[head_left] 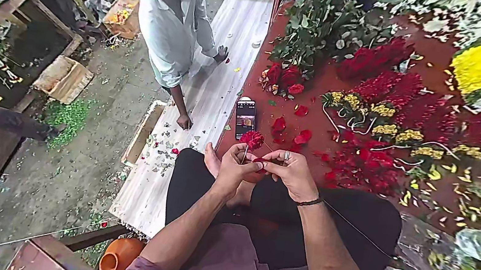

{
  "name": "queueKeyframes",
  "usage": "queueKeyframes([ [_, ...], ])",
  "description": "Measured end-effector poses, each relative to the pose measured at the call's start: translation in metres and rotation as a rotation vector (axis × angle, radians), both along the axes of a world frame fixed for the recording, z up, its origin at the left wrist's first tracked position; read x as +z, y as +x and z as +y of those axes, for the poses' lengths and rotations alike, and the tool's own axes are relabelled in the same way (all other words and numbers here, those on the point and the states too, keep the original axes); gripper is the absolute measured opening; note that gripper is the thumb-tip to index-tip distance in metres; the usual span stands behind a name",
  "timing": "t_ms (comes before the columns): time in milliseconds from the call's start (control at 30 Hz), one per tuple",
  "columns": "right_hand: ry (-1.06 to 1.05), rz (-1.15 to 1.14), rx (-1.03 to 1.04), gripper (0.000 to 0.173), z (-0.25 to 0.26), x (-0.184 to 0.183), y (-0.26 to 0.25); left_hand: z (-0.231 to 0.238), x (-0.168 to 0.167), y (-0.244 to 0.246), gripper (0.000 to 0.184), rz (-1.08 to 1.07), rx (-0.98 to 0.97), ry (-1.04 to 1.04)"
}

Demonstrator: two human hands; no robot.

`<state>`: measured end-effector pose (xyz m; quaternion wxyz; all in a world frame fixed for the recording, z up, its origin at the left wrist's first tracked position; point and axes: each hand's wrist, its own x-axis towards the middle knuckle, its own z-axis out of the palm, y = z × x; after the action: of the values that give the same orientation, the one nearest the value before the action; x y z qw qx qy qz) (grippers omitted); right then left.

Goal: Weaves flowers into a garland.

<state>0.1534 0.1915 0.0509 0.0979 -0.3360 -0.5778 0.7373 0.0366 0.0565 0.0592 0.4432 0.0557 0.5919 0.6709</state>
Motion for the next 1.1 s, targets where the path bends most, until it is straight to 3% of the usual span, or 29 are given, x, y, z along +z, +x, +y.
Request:
queueKeyframes([
  [167, -0.022, 0.054, -0.014, 0.013, 0.005, -0.013, 0.007, -0.006, -0.008, 0.001, 0.058, -0.01, -0.006, 0.015],
  [333, 0.049, 0.093, 0.019, 0.012, 0.003, -0.016, 0.005, -0.004, -0.012, -0.001, 0.034, -0.007, -0.013, -0.006],
  [500, 0.126, 0.147, -0.007, 0.014, 0.003, -0.02, 0.005, 0.002, -0.009, -0.002, 0.05, -0.007, -0.113, -0.06],
  [633, 0.082, 0.13, -0.012, 0.014, 0.005, -0.017, 0.007, 0.004, -0.01, -0.002, 0.05, 0.002, -0.133, -0.074],
  [800, -0.014, 0.188, 0.167, 0.042, 0.016, -0.02, 0.01, 0.005, -0.005, -0.009, 0.046, 0.007, -0.111, -0.099],
  [1000, 0.131, 0.256, 0.114, 0.025, 0.005, -0.025, 0.004, 0.001, -0.002, -0.015, 0.051, 0.017, -0.14, -0.166],
  [1100, 0.096, 0.276, 0.092, 0.026, 0.004, -0.024, 0.004, 0.0, -0.003, -0.016, 0.052, 0.014, -0.154, -0.177],
])
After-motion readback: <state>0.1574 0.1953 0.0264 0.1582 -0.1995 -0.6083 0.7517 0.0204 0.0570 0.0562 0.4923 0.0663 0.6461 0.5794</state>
